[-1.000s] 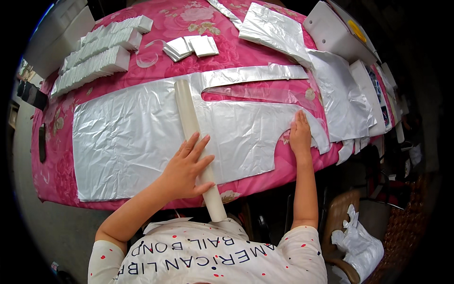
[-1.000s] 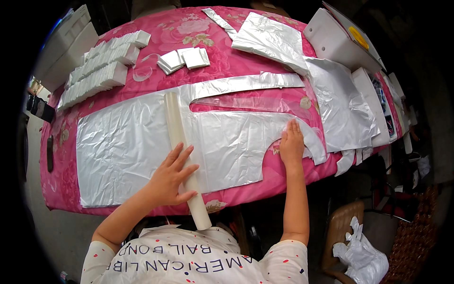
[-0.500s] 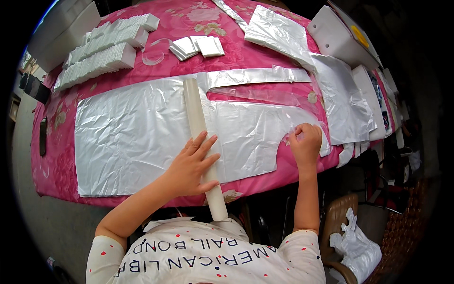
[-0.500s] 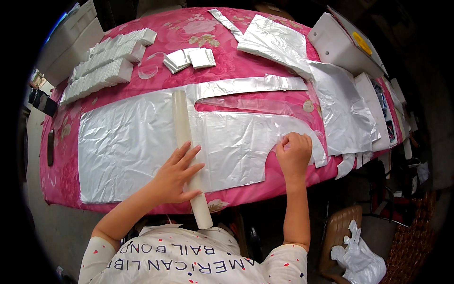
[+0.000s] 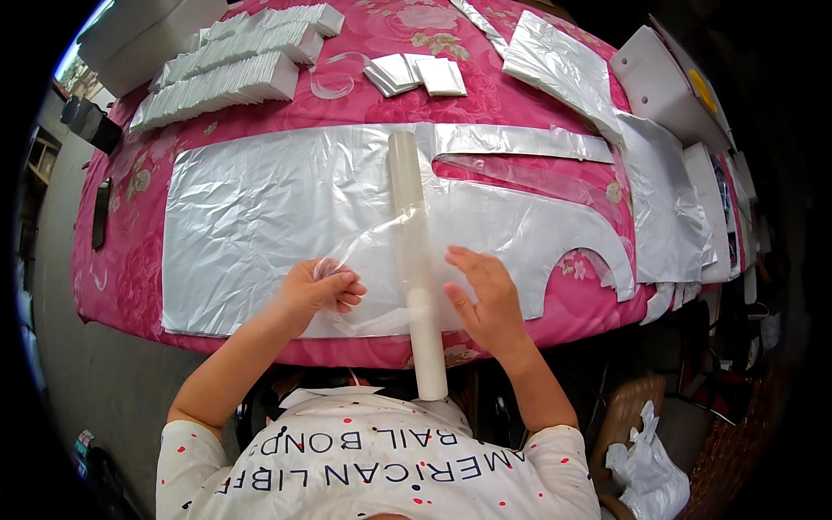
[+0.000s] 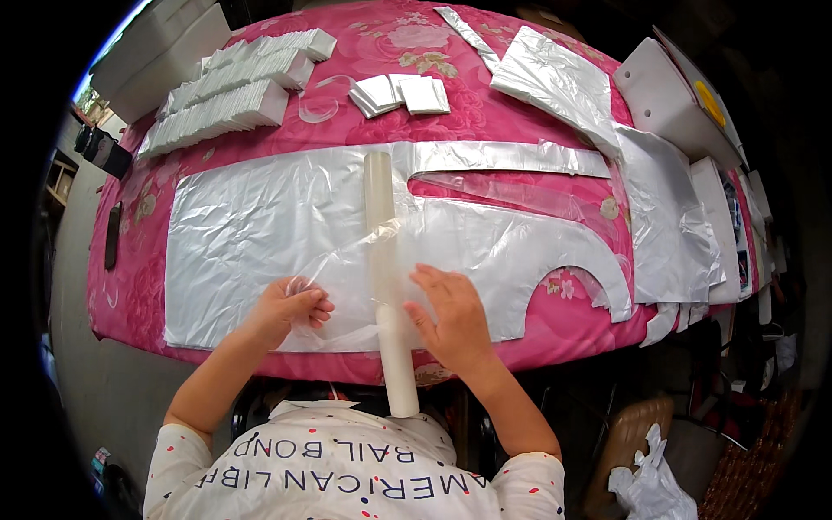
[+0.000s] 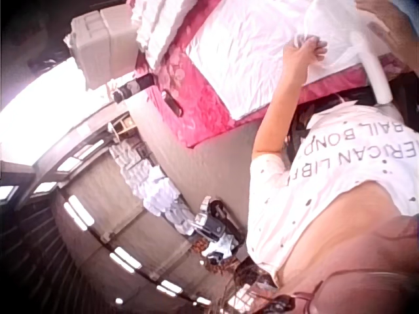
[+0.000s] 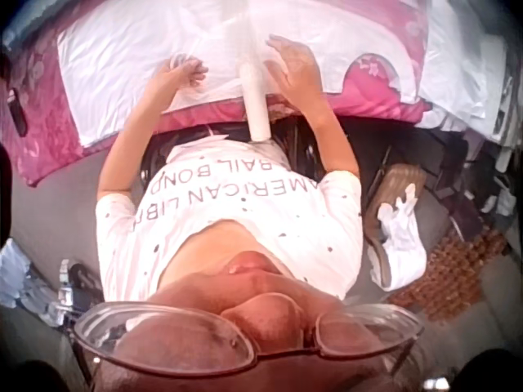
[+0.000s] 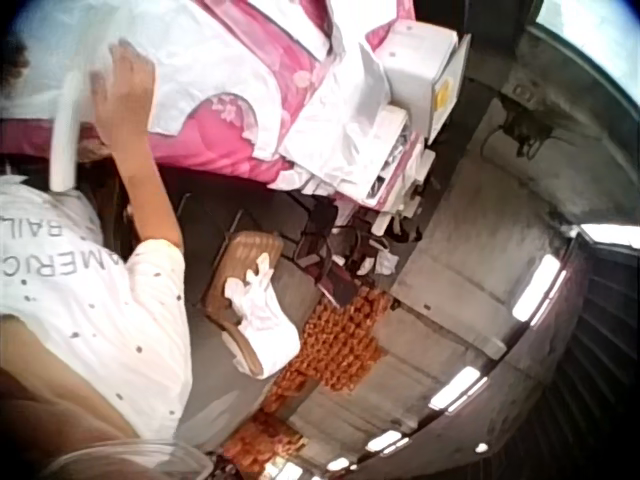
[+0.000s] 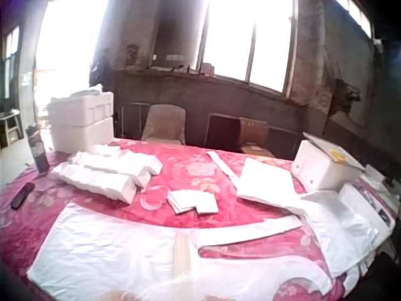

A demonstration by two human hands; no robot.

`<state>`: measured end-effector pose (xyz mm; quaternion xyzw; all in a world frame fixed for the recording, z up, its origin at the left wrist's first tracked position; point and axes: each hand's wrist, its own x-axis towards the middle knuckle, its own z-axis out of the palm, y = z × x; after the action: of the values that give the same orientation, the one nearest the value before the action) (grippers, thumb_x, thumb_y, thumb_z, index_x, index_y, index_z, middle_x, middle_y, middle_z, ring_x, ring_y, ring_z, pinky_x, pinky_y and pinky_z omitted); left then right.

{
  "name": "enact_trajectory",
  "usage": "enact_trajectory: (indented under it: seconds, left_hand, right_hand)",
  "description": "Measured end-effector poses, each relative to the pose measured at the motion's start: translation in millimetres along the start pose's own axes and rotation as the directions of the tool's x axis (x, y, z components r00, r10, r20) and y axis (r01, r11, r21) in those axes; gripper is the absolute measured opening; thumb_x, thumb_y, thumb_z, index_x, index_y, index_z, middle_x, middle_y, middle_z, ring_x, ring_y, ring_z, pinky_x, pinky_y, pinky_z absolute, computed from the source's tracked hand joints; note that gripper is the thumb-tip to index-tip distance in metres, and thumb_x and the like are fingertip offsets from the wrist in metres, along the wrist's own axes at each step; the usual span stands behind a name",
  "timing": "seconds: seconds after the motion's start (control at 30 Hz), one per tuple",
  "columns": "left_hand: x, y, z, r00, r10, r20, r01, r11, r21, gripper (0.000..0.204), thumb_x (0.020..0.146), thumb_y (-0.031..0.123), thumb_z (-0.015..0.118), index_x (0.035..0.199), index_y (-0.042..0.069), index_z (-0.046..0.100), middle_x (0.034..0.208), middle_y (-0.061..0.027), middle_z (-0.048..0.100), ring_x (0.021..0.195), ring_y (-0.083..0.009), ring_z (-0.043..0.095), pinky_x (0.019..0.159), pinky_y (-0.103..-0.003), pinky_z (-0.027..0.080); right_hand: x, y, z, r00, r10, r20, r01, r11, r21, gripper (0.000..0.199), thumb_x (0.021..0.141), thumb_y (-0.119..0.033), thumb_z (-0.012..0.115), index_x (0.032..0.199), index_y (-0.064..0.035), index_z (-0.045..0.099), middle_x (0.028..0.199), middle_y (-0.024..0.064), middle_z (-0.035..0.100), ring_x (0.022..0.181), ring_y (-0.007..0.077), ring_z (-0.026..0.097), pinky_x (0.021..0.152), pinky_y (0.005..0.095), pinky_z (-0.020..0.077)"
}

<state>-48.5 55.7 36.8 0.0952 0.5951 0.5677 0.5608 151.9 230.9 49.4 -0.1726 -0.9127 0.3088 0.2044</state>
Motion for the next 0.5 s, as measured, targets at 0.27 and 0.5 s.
enact_trajectory:
  seconds: [0.27,0.5]
  left_hand:
    - [-35,15,-103,0.993,-0.047,-0.112,0.070,0.973,0.219,0.014,0.086,0.012,0.058,0.090,-0.001,0.059,0.081,-0.0110,0.066,0.068,-0.0150,0.062,0.062,-0.027,0.051]
    - [-78,48,-197,0.889,0.331,-0.316,0.106,0.523,0.845,0.027,0.077,0.006,0.062,0.102,-0.002,0.056,0.098,-0.0105,0.063,0.087,-0.0203,0.062,0.073,-0.030,0.048]
  right_hand:
    - [-31,97,-51,0.952,0.241,-0.190,-0.306,0.684,-0.663,0.044,0.087,-0.030,0.054,0.121,-0.0025,0.052,0.131,0.0152,0.046,0.121,0.0308,0.042,0.102,0.0496,0.0252]
    - [-35,1,-38,0.897,0.433,-0.094,-0.443,0.883,-0.159,0.026,0.084,-0.027,0.060,0.082,-0.0011,0.060,0.073,0.0137,0.061,0.068,0.0310,0.058,0.064,0.0376,0.0470]
